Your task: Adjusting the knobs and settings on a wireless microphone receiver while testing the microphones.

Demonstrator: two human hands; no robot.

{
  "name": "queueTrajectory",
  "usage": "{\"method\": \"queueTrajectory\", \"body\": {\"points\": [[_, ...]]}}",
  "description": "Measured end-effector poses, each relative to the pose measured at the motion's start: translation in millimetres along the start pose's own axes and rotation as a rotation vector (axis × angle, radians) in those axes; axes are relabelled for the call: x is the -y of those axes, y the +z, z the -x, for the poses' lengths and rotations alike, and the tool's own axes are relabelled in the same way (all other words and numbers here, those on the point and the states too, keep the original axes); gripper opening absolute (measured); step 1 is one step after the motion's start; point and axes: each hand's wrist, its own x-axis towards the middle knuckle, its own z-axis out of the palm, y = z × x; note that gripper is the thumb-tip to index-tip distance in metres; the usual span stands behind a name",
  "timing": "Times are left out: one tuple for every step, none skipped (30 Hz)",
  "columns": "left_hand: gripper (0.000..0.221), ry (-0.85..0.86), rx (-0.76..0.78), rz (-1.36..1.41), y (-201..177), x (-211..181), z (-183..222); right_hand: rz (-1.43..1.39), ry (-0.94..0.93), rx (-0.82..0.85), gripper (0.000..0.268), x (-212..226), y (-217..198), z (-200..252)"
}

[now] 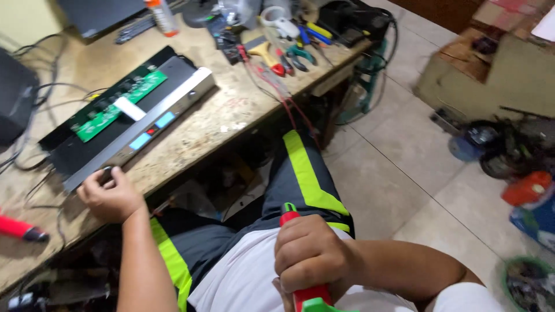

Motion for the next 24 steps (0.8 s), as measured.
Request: {"method": "queueTrajectory", "body": {"points": [[0.023, 0.009, -0.019, -0.063, -1.6, -0.3, -0.7, -0.007, 0.01, 0.003, 0.015, -0.3, -0.4, 3.4], [0.025, 0.019, -0.039, -0.125, -3.2, 0.6, -2.1, -0.014, 0.019, 0.005, 0.015, -0.8, 0.2, 6.3], [0.025, 0.019, -0.036, -0.121, -2.3, -1.1, -1.8, -0.01, 0.022, 0.005, 0.015, -2.0, 2.3, 11.2], [0.024, 0.008, -0.031, -0.089, -1.5, -2.3, -1.8, 0.006, 0.049, -0.013, 0.018, -3.1, 4.9, 16.0], [0.025, -0.001, -0.027, -0.064, -3.6, -2.1, -2.7, 0.016, 0.074, -0.032, 0.022, -4.4, 7.9, 20.7], [0.025, 0.0, -0.026, -0.067, -4.4, -2.9, -2.7, 0.013, 0.075, -0.033, 0.022, -3.2, 7.8, 19.0], [0.025, 0.006, -0.034, -0.07, -4.6, -3.6, -2.8, 0.015, 0.067, -0.042, 0.019, -2.6, 7.5, 17.2], [0.026, 0.012, -0.043, -0.073, -4.8, -4.5, -3.1, 0.016, 0.059, -0.052, 0.017, -1.8, 7.2, 15.3], [0.026, 0.011, -0.044, -0.073, -4.3, -4.0, -2.8, 0.016, 0.057, -0.051, 0.017, -2.1, 6.1, 17.1], [0.026, 0.019, -0.049, -0.093, -3.9, -3.7, -2.6, 0.03, 0.05, -0.044, 0.019, -2.3, 4.9, 18.8], [0.026, 0.026, -0.056, -0.113, -3.5, -2.7, -2.6, 0.043, 0.04, -0.037, 0.022, -2.9, 4.1, 20.5], [0.026, 0.025, -0.059, -0.114, -3.5, -2.1, -1.6, 0.042, 0.038, -0.035, 0.022, -3.3, 4.2, 24.0], [0.026, 0.02, -0.052, -0.116, -3.4, -2.1, -1.6, 0.049, 0.047, -0.032, 0.022, -3.8, 3.9, 27.0], [0.026, 0.015, -0.046, -0.119, -3.2, -2.2, -1.5, 0.056, 0.057, -0.029, 0.023, -4.3, 3.4, 30.1], [0.026, 0.015, -0.048, -0.119, -2.5, -0.8, -1.6, 0.055, 0.054, -0.029, 0.023, -3.9, 1.9, 28.2], [0.026, 0.012, -0.049, -0.13, -1.5, 0.5, -1.6, 0.056, 0.042, -0.03, 0.022, -3.7, 0.2, 26.5], [0.026, 0.009, -0.049, -0.142, -0.4, 1.6, -1.3, 0.057, 0.031, -0.032, 0.021, -3.4, -1.5, 24.9], [0.026, 0.009, -0.05, -0.142, -0.4, 2.2, -0.8, 0.057, 0.03, -0.032, 0.021, -3.5, -2.7, 25.2], [0.025, 0.009, -0.044, -0.126, -0.2, 2.9, -0.7, 0.053, 0.032, -0.025, 0.021, -4.0, -3.9, 25.2], [0.024, 0.008, -0.037, -0.109, 0.0, 3.6, -0.6, 0.048, 0.033, -0.018, 0.022, -4.5, -4.9, 25.2], [0.024, 0.009, -0.04, -0.111, -0.7, 1.6, -1.1, 0.047, 0.03, -0.018, 0.022, -5.0, -4.6, 26.0], [0.025, 0.015, -0.038, -0.121, -1.3, -0.1, -1.7, 0.038, 0.028, -0.026, 0.024, -5.7, -4.1, 26.8], [0.025, 0.018, -0.034, -0.134, -3.6, -0.6, -0.9, 0.026, 0.027, -0.032, 0.025, -6.3, -3.4, 27.6], [0.025, 0.017, -0.035, -0.139, -0.7, -0.6, -1.2, 0.021, 0.027, -0.03, 0.025, -5.6, -4.3, 23.2]]}}
